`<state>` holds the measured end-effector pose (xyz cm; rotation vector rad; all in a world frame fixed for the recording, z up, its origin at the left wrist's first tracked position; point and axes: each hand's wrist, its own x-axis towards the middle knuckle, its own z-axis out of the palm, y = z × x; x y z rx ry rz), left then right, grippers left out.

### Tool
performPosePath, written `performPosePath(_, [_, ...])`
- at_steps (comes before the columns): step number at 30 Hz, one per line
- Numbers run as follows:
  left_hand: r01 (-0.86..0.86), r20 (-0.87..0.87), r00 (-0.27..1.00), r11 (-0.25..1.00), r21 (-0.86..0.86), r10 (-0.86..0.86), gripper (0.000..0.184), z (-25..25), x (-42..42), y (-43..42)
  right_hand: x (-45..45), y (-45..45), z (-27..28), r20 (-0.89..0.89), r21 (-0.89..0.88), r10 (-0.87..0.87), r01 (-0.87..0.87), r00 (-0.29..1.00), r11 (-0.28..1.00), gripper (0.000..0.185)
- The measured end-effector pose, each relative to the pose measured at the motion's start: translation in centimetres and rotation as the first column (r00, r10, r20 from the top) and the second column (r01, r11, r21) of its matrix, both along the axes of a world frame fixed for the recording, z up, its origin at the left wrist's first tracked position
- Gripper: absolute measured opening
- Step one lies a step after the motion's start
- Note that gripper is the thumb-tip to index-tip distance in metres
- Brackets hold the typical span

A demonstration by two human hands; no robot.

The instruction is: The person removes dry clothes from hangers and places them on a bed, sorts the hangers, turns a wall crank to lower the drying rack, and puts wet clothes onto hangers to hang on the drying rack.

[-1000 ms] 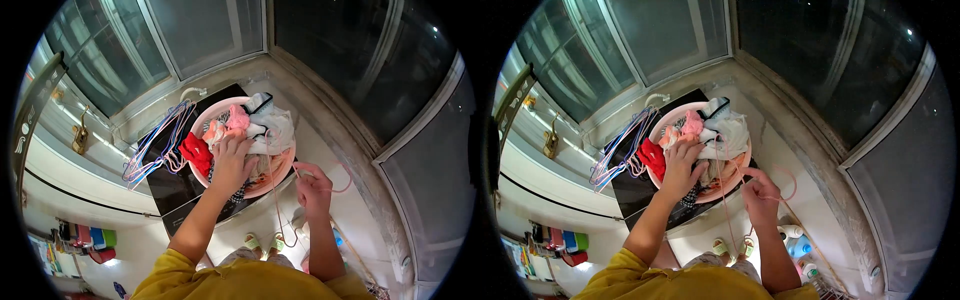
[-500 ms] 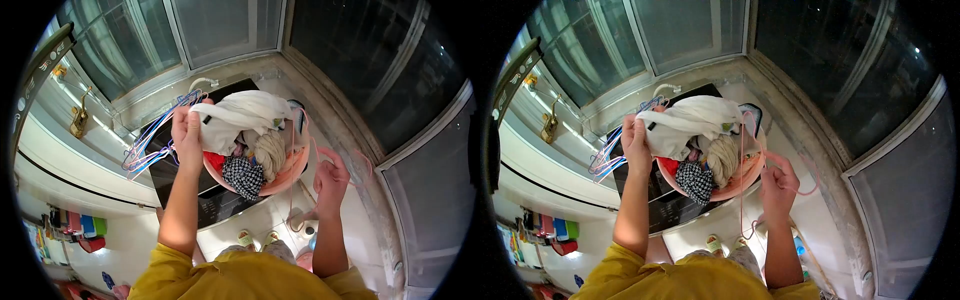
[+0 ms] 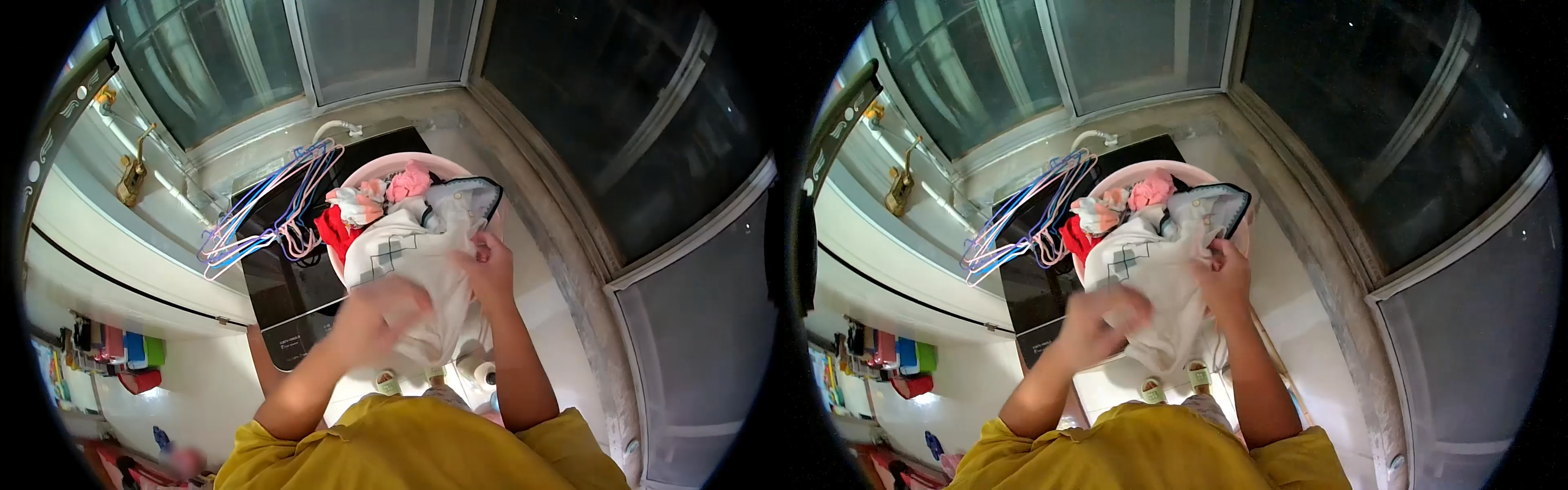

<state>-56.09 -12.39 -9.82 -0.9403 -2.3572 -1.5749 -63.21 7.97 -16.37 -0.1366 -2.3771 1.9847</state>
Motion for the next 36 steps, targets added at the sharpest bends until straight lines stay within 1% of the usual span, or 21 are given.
performPosePath(2, [-0.373,0.0,0.928,0.926,0.066,0.373,0.03,0.9,-2.5,0.2,-0.3,-0.2,0.3,-0.089,-0.132,-0.011,-0.001,0.996,0.991,0.036])
performPosePath(4, [-0.332,-0.024,0.942,0.941,0.062,0.334,0.033,1.1,-4.1,2.3,0.0,-0.8,2.2,-0.173,-0.257,-0.039,-0.007,0.984,0.966,0.035])
performPosePath(6, [-0.291,-0.045,0.955,0.955,0.063,0.294,0.036,0.1,-6.2,3.0,1.0,-1.4,5.5,-0.061,-0.301,0.132,-0.144,0.989,0.943,0.031])
performPosePath(8, [-0.312,-0.1,0.95,0.926,-0.215,0.297,0.045,-1.6,-8.7,2.6,0.4,-0.9,4.9,-0.125,-0.316,0.135,-0.168,0.983,0.934,0.023])
performPosePath(10, [-0.338,0.001,0.935,0.892,-0.299,0.355,0.046,1.0,-9.6,2.5,-0.1,0.7,4.4,-0.14,-0.217,-0.026,-0.006,0.99,0.976,0.022])
performPosePath(11, [-0.333,0.214,0.918,0.942,-0.033,0.333,0.042,1.8,-10.5,2.0,-0.5,1.6,2.9,-0.158,-0.079,-0.042,0.03,0.987,0.996,0.019])
performPosePath(13, [-0.311,0.454,0.889,0.81,0.497,0.063,0.038,3.6,-12.2,-0.1,-0.2,1.6,2.2,-0.146,-0.009,-0.008,0.007,0.989,1.0,0.018])
performPosePath(14, [-0.274,0.449,0.885,0.641,0.717,-0.124,0.038,4.5,-12.4,-1.7,-0.1,1.4,2.0,-0.13,0.061,0.021,-0.013,0.991,0.998,0.017])
performPosePath(16, [-0.227,0.283,0.942,0.279,0.933,-0.182,0.039,8.1,-10.1,-3.2,-1.0,1.1,-0.2,-0.124,0.158,0.06,-0.04,0.99,0.987,0.021])
performPosePath(18, [-0.038,0.161,0.945,0.39,0.92,-0.286,0.044,8.7,-7.6,-6.0,-1.1,0.5,-0.5,-0.119,0.262,0.119,-0.084,0.986,0.961,0.026])
performPosePath(20, [-0.028,0.142,0.885,0.253,0.967,-0.444,0.046,5.3,-5.8,-7.5,-0.3,-0.8,1.8,-0.273,-0.239,0.075,-0.143,0.959,0.96,0.019])
performPosePath(22, [0.059,0.067,0.875,0.243,0.968,-0.479,0.052,2.1,-3.7,-6.5,0.8,-2.0,3.4,-0.092,-0.346,0.246,-0.263,0.965,0.901,0.031])
performPosePath(23, [-0.219,0.287,0.906,0.235,0.947,-0.312,0.042,3.3,-1.9,-4.8,0.2,-2.8,-0.1,-0.054,-0.425,0.255,-0.253,0.965,0.869,0.037])
performPosePath(25, [-0.002,0.179,0.945,0.542,0.841,-0.274,0.024,4.6,-0.1,-4.9,0.1,-5.3,-1.0,-0.025,-0.5,0.29,-0.264,0.957,0.825,0.044])
performPosePath(27, [0.139,0.073,0.954,0.644,0.752,-0.291,0.024,6.0,2.4,-6.1,2.2,-10.1,3.3,-0.473,-0.129,0.205,-0.298,0.857,0.946,0.046])
performPosePath(29, [0.046,0.128,0.963,0.613,0.789,-0.238,0.027,6.9,6.6,-6.9,4.0,-11.4,8.0,-0.455,-0.462,0.43,-0.62,0.779,0.634,0.046])
performPosePath(31, [0.044,0.164,0.923,0.519,0.853,-0.347,0.043,5.0,9.4,-11.0,4.5,-13.9,7.1,-0.4,-0.786,0.775,-0.618,0.489,-0.016,0.041])
performPosePath(32, [-0.142,0.266,0.902,0.349,0.926,-0.339,0.054,4.2,11.5,-11.4,5.2,-13.7,9.4,-0.546,-0.576,0.694,-0.812,0.47,0.096,0.034])
performPosePath(33, [-0.476,0.545,0.838,0.446,0.758,-0.03,0.065,3.0,13.3,-11.7,5.7,-15.2,9.4,-0.482,-0.66,0.75,-0.75,0.454,0.03,0.029])
performPosePath(35, [-0.526,0.512,0.829,0.622,0.581,0.223,0.069,1.0,15.0,-12.4,6.8,-18.6,9.2,-0.526,-0.349,0.801,-0.931,0.288,0.106,0.026])
performPosePath(36, [-0.519,0.439,0.844,0.676,0.523,0.308,0.072,0.1,15.4,-12.4,7.3,-20.0,9.0,-0.573,0.111,0.812,-0.971,0.112,0.213,0.027])
